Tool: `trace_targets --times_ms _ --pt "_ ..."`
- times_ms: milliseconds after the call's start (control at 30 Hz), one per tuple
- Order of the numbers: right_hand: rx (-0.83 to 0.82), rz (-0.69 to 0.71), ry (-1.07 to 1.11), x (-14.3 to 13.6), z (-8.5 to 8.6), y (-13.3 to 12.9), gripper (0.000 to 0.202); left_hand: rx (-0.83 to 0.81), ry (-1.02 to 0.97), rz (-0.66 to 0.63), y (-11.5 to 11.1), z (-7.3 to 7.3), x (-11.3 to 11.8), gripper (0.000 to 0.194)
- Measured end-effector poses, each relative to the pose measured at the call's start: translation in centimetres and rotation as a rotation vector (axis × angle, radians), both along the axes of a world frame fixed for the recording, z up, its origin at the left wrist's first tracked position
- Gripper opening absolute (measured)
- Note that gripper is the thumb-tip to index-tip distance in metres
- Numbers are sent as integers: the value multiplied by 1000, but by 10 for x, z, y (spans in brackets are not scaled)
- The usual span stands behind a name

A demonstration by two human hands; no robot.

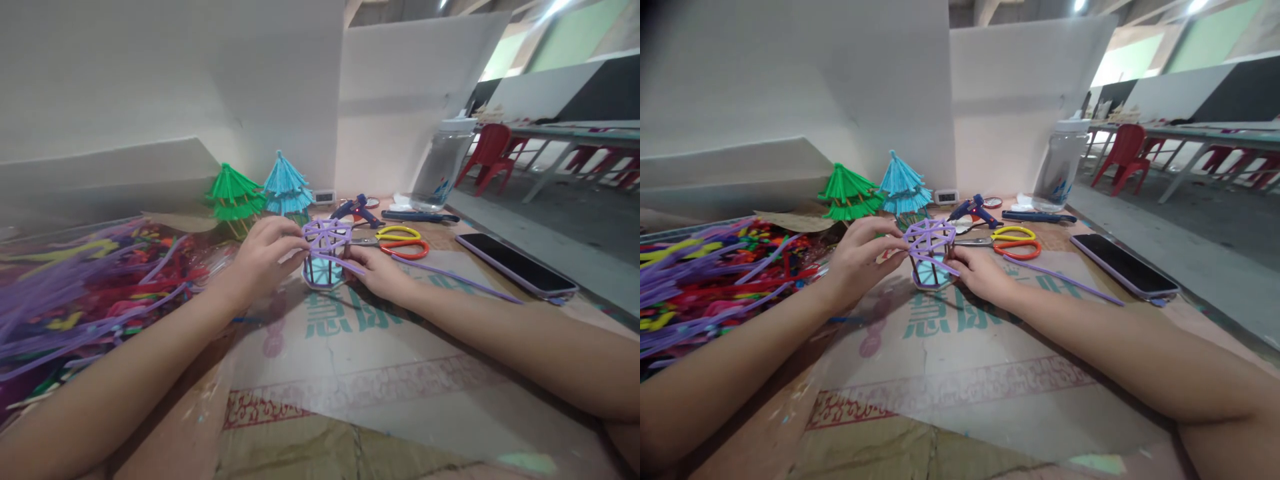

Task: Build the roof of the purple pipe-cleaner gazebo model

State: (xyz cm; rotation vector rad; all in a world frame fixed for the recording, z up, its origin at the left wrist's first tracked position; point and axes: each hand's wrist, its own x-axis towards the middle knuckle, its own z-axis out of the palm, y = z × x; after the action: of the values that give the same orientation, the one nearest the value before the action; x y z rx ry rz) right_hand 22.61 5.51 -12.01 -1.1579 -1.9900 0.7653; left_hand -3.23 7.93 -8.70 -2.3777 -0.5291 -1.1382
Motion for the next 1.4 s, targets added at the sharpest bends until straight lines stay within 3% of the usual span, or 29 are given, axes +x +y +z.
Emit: trace_targets --times_ms 100,200,267,367,400,500,600,767,867,933,1033,1200,1300,1400 --pt "-22 0 8 1 -1 1 18 3 16 -2 -2 -6 -3 19" --pt "-88 -11 22 2 -1 3 20 -119 -54 32 0 -21 -5 38" --pt "-119 -20 43 2 -1 4 20 -296 -169 51 4 -34 -4 51" --pt "-121 -21 84 1 0 5 18 -654 -168 85 10 -51 2 90" --pt "-118 -15 97 0 0 5 17 -743 -148 65 11 -54 5 94" --pt "-107 0 114 -1 2 5 14 -893 -148 -52 10 -55 13 79" --pt "-100 5 94 -2 2 4 13 -922 -184 -143 6 -50 20 65" --pt "-127 7 122 -2 -5 8 8 -876 -184 -117 3 -45 22 61" --pt "-105 -46 123 5 -6 8 15 -861 -165 -71 3 -46 20 60" --pt "6 -79 -14 14 2 6 14 -855 -146 -51 3 -46 20 61" --pt "205 -174 -336 33 27 2 10 -862 -131 -27 3 -44 20 61" --pt "306 -300 -562 62 67 16 17 -941 -123 40 -1 -40 22 59" --pt "301 -362 -658 73 69 42 22 -939 -119 66 -2 -39 22 61" --pt "179 -369 -658 79 63 73 32 -945 -100 90 -2 -39 21 59"
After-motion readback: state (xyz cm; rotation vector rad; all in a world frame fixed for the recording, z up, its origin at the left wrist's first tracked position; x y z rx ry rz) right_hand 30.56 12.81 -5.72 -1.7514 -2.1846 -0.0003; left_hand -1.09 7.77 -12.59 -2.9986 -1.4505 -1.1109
